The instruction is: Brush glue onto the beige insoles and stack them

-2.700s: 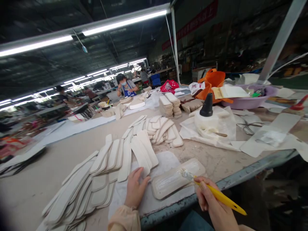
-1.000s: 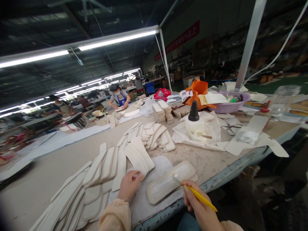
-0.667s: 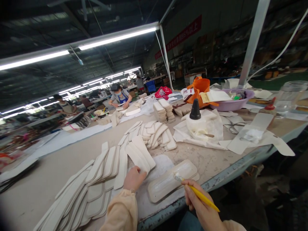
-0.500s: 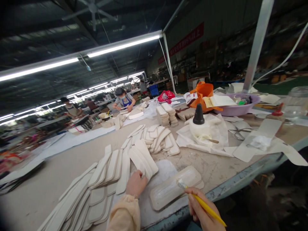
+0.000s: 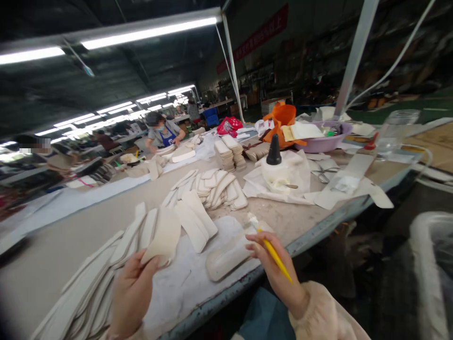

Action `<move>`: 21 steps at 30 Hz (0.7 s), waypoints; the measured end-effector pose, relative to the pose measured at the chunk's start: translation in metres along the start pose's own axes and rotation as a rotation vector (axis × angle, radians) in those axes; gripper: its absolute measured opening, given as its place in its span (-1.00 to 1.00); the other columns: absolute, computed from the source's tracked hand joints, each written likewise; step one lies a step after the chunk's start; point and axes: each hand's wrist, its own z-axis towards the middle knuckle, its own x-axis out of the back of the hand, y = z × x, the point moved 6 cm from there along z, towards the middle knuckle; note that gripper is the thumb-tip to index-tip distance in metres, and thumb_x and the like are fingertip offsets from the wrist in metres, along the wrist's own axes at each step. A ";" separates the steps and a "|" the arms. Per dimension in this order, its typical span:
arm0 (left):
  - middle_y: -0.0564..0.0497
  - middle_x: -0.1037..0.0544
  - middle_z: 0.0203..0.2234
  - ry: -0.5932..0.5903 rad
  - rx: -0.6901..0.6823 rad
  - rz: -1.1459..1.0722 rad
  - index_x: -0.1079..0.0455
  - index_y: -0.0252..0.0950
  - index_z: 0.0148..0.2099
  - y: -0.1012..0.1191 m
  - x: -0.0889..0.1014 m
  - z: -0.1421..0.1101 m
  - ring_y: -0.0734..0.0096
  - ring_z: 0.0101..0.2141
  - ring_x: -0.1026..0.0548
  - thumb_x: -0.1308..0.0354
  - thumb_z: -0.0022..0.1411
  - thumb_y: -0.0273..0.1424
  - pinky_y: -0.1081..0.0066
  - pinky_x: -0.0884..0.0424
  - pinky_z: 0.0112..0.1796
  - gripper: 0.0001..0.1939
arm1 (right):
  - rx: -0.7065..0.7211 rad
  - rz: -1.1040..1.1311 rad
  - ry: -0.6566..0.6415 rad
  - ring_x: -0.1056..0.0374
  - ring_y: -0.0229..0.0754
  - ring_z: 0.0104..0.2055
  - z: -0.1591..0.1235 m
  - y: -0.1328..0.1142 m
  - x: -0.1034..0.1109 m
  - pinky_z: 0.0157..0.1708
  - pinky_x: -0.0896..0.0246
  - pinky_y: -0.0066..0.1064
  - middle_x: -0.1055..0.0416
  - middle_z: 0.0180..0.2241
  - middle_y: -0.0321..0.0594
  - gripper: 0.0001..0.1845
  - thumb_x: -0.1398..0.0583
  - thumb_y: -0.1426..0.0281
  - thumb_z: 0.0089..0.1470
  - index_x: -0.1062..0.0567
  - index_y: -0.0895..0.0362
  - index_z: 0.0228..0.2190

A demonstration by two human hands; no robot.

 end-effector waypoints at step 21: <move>0.18 -0.25 -0.80 -0.516 0.332 0.083 -0.26 -0.27 -0.62 -0.055 -0.111 -0.032 0.59 -0.70 -0.18 -0.09 0.13 -0.10 0.50 -0.07 -0.59 -0.58 | 0.140 -0.403 0.218 -0.25 -0.28 -0.50 0.055 0.022 0.047 -0.43 -0.21 -0.42 -0.25 -0.51 -0.44 -0.61 -0.33 0.27 -0.11 -0.32 0.04 -0.25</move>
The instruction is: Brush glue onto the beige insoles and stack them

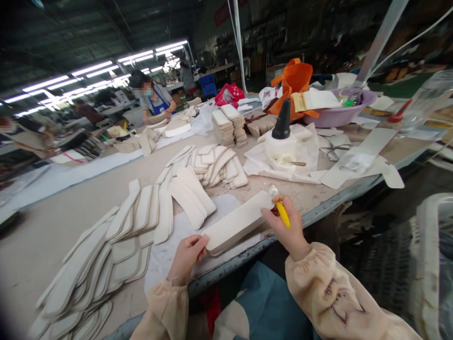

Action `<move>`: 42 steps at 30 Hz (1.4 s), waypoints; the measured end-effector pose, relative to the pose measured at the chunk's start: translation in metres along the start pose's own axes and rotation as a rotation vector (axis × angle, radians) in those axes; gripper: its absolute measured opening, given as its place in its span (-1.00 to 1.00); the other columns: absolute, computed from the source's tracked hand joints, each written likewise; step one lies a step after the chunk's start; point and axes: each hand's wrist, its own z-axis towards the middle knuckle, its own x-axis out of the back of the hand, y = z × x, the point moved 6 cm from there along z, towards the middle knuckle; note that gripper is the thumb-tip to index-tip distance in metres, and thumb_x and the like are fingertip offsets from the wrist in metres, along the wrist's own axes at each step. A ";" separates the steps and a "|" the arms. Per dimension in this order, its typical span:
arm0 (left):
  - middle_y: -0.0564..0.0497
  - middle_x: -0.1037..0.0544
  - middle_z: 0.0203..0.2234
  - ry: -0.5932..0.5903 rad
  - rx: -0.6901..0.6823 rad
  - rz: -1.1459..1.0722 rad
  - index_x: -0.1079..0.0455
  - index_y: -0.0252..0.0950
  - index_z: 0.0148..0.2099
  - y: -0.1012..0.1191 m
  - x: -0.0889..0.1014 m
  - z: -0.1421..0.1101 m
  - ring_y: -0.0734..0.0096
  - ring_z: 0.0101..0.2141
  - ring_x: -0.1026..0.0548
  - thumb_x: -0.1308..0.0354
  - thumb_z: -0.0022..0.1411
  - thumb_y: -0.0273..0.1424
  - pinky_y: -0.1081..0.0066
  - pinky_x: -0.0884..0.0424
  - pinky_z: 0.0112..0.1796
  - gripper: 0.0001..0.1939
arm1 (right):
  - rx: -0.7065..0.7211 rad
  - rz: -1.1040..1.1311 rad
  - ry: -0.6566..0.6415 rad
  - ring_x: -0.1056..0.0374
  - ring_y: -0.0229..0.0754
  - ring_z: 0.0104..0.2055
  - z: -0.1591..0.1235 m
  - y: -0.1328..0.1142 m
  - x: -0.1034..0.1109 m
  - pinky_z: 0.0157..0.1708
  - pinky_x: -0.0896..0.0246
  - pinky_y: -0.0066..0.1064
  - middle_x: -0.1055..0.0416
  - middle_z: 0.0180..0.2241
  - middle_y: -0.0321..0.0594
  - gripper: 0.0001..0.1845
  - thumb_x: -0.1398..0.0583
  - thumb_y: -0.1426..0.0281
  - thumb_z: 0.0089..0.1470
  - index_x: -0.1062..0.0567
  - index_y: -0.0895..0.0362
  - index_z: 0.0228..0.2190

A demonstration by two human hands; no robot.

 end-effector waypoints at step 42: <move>0.15 -0.35 -0.75 0.043 -0.014 0.460 -0.29 -0.19 -0.53 -0.009 -0.002 0.002 0.35 -0.58 -0.37 -0.02 0.15 -0.02 0.40 -0.18 -0.43 -0.61 | 0.020 -0.422 -0.158 -0.38 -0.19 -0.44 0.015 0.022 0.007 -0.35 -0.26 -0.36 -0.42 -0.48 -0.38 -0.79 -0.17 0.30 0.05 -0.30 0.03 -0.24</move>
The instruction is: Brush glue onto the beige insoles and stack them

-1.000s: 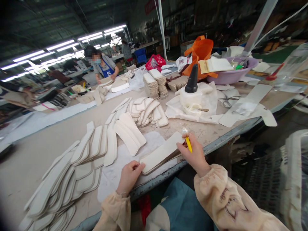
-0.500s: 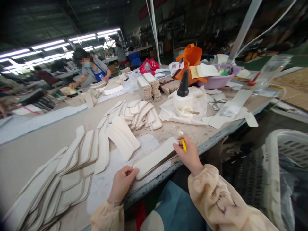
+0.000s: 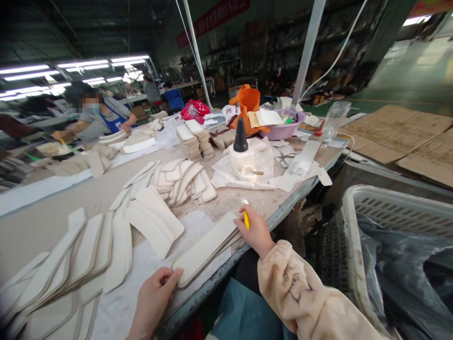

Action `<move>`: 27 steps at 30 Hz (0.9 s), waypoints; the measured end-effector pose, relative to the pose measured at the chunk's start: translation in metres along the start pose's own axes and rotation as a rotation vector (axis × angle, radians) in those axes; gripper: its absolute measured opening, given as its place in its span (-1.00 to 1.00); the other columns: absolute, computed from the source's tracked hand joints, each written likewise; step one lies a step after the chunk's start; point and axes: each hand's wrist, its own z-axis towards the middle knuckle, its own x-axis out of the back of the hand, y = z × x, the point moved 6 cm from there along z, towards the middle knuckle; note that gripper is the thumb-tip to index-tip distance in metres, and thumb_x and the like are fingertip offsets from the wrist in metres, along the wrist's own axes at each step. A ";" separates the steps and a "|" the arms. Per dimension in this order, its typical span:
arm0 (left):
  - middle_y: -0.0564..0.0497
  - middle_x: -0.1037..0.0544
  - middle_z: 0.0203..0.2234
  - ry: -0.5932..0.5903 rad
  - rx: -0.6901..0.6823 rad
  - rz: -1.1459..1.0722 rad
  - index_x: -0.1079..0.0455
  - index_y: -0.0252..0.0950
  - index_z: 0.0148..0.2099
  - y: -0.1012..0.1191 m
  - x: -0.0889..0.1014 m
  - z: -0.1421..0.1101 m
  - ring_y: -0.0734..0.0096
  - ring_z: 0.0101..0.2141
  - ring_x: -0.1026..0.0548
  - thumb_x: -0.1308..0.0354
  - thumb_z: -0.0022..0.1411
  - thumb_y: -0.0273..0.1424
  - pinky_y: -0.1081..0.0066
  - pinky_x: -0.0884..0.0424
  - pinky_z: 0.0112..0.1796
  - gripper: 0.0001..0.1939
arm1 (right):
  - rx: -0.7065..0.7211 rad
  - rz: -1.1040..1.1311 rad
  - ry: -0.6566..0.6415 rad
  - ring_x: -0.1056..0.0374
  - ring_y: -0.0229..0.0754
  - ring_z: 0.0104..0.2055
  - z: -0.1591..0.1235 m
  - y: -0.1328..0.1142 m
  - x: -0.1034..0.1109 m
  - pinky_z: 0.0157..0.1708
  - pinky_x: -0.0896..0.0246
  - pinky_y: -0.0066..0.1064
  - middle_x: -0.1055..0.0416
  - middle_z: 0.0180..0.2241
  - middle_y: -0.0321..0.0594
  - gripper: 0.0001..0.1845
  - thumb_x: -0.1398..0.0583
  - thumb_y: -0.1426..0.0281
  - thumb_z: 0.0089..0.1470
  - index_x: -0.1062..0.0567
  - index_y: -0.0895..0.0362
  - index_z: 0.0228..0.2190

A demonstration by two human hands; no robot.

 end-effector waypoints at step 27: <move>0.19 -0.36 -0.76 -0.008 0.068 -0.012 -0.21 -0.15 -0.50 -0.008 -0.006 0.006 0.28 -0.61 -0.41 0.00 0.08 0.06 0.34 -0.19 -0.43 -0.60 | 0.431 -0.234 -0.352 -0.37 -0.09 -0.10 -0.028 -0.071 -0.031 -0.10 -0.25 -0.32 -0.43 -0.16 -0.10 -0.72 -0.19 0.30 0.13 -0.32 0.10 -0.12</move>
